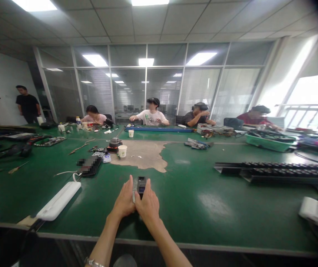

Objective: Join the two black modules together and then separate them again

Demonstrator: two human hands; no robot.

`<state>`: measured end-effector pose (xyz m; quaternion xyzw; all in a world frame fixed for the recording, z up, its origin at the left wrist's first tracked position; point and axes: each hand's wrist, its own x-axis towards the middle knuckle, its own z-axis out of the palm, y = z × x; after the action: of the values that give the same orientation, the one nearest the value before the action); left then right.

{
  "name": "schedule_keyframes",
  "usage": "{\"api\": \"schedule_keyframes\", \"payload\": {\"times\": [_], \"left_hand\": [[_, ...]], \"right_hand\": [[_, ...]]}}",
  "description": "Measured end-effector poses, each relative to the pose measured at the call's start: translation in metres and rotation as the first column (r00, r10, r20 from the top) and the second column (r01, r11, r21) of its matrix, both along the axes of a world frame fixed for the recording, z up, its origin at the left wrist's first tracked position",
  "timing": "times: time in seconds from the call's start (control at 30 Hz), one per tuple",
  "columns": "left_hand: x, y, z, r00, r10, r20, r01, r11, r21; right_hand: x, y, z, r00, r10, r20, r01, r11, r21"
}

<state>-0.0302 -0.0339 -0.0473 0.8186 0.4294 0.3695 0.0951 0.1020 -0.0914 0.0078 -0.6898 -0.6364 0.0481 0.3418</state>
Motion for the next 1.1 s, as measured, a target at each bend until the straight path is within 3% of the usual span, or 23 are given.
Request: {"api": "schedule_keyframes", "payload": {"times": [0.2, 0.37, 0.53, 0.73, 1.1], "left_hand": [[-0.001, 0.003, -0.006, 1.000, 0.005, 0.012, -0.005, 0.999, 0.038], [0.001, 0.001, 0.003, 0.995, 0.062, -0.073, -0.067, 0.995, -0.079], [0.002, -0.007, 0.020, 0.990, 0.051, -0.130, -0.069, 0.988, -0.137], [0.003, -0.011, 0.027, 0.987, 0.047, -0.151, -0.070, 0.986, -0.153], [0.004, -0.014, 0.032, 0.990, 0.024, -0.138, -0.048, 0.984, -0.172]], "right_hand": [[0.002, 0.002, 0.016, 0.990, 0.031, -0.137, -0.024, 0.998, 0.056], [0.023, 0.001, 0.034, 0.970, 0.036, -0.241, 0.008, 0.984, 0.177], [0.059, -0.006, 0.010, 0.963, -0.064, -0.263, 0.102, 0.986, 0.132], [0.075, -0.006, -0.025, 0.985, -0.110, -0.132, 0.134, 0.973, 0.186], [0.073, -0.009, -0.030, 0.984, -0.180, 0.012, 0.177, 0.977, 0.117]]}}
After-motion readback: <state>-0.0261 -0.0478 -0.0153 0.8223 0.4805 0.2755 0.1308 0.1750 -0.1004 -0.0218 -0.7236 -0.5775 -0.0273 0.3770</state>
